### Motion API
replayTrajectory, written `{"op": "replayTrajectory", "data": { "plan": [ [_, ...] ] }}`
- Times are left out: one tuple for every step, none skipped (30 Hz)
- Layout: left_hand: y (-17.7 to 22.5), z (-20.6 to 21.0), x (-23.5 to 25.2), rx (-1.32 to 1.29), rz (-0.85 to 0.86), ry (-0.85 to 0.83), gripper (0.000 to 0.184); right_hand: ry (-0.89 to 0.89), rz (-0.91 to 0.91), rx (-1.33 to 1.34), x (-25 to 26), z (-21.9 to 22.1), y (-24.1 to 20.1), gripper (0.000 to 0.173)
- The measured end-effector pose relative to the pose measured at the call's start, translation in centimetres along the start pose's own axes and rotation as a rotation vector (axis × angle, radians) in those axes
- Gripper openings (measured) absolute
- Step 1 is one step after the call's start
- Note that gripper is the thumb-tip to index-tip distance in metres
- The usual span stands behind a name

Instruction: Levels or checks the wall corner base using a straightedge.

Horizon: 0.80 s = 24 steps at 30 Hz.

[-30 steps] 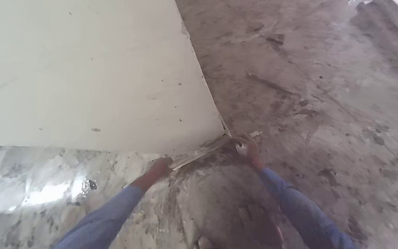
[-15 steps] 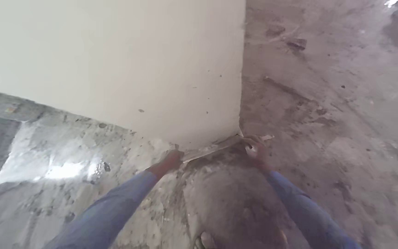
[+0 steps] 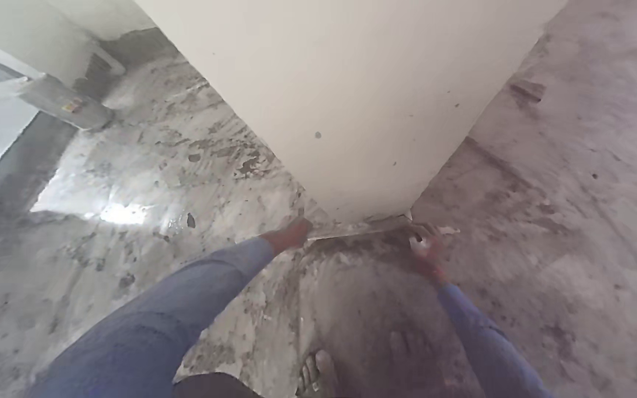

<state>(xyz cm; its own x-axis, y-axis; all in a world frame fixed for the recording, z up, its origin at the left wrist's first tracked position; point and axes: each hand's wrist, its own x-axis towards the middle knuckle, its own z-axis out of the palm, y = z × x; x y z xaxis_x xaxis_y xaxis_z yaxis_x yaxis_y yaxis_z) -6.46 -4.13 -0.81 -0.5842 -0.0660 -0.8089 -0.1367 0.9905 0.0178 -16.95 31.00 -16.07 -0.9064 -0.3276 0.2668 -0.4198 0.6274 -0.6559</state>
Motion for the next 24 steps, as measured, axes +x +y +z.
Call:
{"op": "replayTrajectory", "data": {
  "plan": [
    [0.12,-0.02,-0.04,0.002,-0.008,-0.008,0.037,0.003,-0.008,-0.002,0.04,-0.09,-0.10,0.021],
    [0.22,-0.08,-0.06,0.003,-0.018,-0.015,0.037,0.005,-0.014,0.001,0.09,-0.15,-0.19,0.022],
    [0.22,-0.09,0.01,0.000,-0.032,-0.023,0.037,0.014,-0.026,0.005,0.13,-0.12,-0.21,0.022],
    [0.15,-0.08,-0.02,-0.010,-0.036,-0.016,0.036,0.013,-0.030,0.015,0.18,-0.07,-0.23,0.023],
    [0.05,-0.08,-0.10,-0.016,-0.037,-0.004,0.035,0.011,-0.031,0.022,0.26,-0.03,-0.24,0.023],
    [-0.06,0.01,-0.11,-0.018,-0.036,0.004,0.034,0.009,-0.028,0.031,0.26,0.00,-0.28,0.023],
    [-0.15,0.12,-0.05,-0.016,-0.039,0.004,0.034,0.007,-0.020,0.037,0.18,0.04,-0.30,0.022],
    [-0.24,0.26,0.09,-0.006,-0.048,0.003,0.034,0.013,-0.015,0.038,0.07,0.09,-0.31,0.022],
    [-0.28,0.37,0.15,0.001,-0.050,0.004,0.034,0.017,-0.009,0.032,-0.05,0.13,-0.31,0.021],
    [-0.27,0.46,0.26,0.007,-0.050,0.002,0.034,0.018,-0.008,0.022,-0.12,0.08,-0.28,0.022],
    [-0.21,0.52,0.31,0.011,-0.048,0.001,0.034,0.022,-0.015,0.011,-0.12,0.01,-0.28,0.022],
    [-0.19,0.55,0.32,0.013,-0.046,0.000,0.033,0.024,-0.023,0.002,-0.09,-0.06,-0.30,0.023],
    [-0.25,0.57,0.39,0.011,-0.045,0.001,0.033,0.020,-0.026,-0.008,0.00,-0.14,-0.37,0.023],
    [-0.32,0.62,0.47,0.003,-0.048,0.000,0.033,0.013,-0.024,-0.025,0.11,-0.20,-0.42,0.023],
    [-0.39,0.71,0.61,-0.003,-0.051,-0.002,0.033,0.002,-0.014,-0.034,0.17,-0.22,-0.41,0.023],
    [-0.44,0.78,0.75,0.004,-0.054,-0.005,0.033,-0.006,-0.007,-0.034,0.17,-0.20,-0.36,0.022],
    [-0.42,0.81,0.85,0.015,-0.062,-0.009,0.033,-0.014,0.005,-0.035,0.14,-0.17,-0.29,0.022],
    [-0.28,0.70,0.83,0.027,-0.072,-0.017,0.033,-0.016,0.012,-0.040,0.12,-0.12,-0.19,0.022],
    [-0.12,0.58,0.75,0.042,-0.078,-0.023,0.033,-0.016,0.018,-0.047,0.13,-0.12,-0.17,0.022],
    [-0.02,0.49,0.69,0.056,-0.080,-0.026,0.033,-0.018,0.024,-0.052,0.16,-0.16,-0.21,0.021],
    [0.00,0.53,0.72,0.066,-0.082,-0.023,0.033,-0.015,0.023,-0.060,0.16,-0.14,-0.19,0.021],
    [0.03,0.61,0.74,0.074,-0.084,-0.019,0.032,-0.014,0.018,-0.064,0.15,-0.11,-0.15,0.021],
    [0.09,0.61,0.72,0.080,-0.082,-0.021,0.032,-0.014,0.013,-0.073,0.13,-0.09,-0.11,0.022],
    [0.19,0.54,0.65,0.080,-0.078,-0.025,0.033,-0.003,0.000,-0.080,0.10,0.01,0.02,0.022]
  ]
}}
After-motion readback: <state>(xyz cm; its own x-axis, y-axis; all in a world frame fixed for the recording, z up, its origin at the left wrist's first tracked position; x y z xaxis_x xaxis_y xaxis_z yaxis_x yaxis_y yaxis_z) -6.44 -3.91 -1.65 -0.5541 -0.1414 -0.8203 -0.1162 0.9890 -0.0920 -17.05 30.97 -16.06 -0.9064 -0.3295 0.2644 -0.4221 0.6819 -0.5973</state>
